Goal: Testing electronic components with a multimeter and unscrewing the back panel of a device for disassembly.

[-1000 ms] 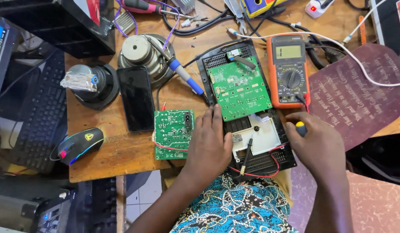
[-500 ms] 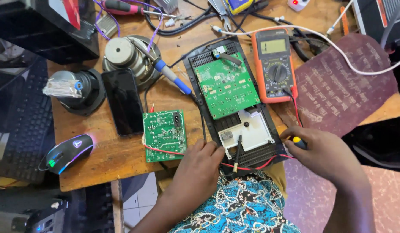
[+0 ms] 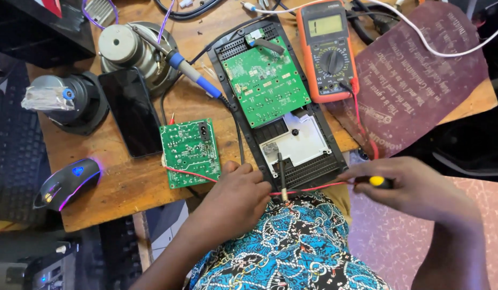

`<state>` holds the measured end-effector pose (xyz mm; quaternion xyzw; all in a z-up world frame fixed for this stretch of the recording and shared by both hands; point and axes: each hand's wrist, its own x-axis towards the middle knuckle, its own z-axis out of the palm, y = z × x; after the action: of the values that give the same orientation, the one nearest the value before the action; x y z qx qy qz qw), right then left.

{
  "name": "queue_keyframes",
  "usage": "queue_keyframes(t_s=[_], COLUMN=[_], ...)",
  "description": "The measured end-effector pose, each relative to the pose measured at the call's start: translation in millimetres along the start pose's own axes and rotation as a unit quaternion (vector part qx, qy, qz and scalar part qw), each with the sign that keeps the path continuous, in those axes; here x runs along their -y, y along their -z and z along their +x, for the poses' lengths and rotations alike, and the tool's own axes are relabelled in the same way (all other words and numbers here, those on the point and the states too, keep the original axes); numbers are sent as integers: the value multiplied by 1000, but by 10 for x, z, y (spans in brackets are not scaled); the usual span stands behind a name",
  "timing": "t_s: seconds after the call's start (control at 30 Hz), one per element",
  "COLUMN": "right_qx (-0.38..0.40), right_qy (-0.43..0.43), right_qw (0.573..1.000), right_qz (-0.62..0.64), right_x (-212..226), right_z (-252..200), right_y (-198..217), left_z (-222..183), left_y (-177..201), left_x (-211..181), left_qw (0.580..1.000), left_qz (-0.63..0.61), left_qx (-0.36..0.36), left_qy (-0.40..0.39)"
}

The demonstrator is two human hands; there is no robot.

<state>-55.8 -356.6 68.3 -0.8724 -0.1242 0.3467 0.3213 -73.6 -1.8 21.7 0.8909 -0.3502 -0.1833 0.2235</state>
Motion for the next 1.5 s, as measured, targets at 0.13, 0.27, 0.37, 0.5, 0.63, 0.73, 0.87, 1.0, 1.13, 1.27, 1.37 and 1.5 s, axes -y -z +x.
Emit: queue_keyframes(t_s=[0.13,0.27,0.37,0.5,0.63,0.73,0.87,1.0,1.13,1.27,1.37,1.5], right_qx=[-146,-236,-203,-196,-244,-210,-183,-199,-267,-296,-360,-334], right_qy=[-109,-81,84,171,229,299,311,294,199,212,184,218], right_qw=[981,966,976,962,938,931,907,915,893,841,786,737], right_qz=[71,73,-6,-84,-92,21,216,192,302,401,468,546], right_x=[-31,-56,234,568,1005,1239,1131,989,854,777,721,209], right_z=[-86,-99,-12,161,424,499,463,424,440,555,643,632], right_y=[30,-28,-102,-321,-560,-485,-284,-208,-292,-313,-293,-181], left_z=[-5,2,-25,-40,-182,-293,-433,-506,-552,-533,-509,-518], left_y=[9,151,327,551,753,861,850,664,600,577,528,484], left_x=[9,-28,11,-43,17,57,248,469,526,555,519,541], left_qw=[998,999,978,950,924,911,912,934,928,939,938,939], left_qz=[43,24,-53,-116,-178,-216,-294,-234,-253,-239,-247,-237], left_qx=[30,-11,-198,-288,-337,-352,-282,-266,-269,-243,-238,-239], left_qy=[20,21,-48,-28,12,20,47,40,41,36,55,63])
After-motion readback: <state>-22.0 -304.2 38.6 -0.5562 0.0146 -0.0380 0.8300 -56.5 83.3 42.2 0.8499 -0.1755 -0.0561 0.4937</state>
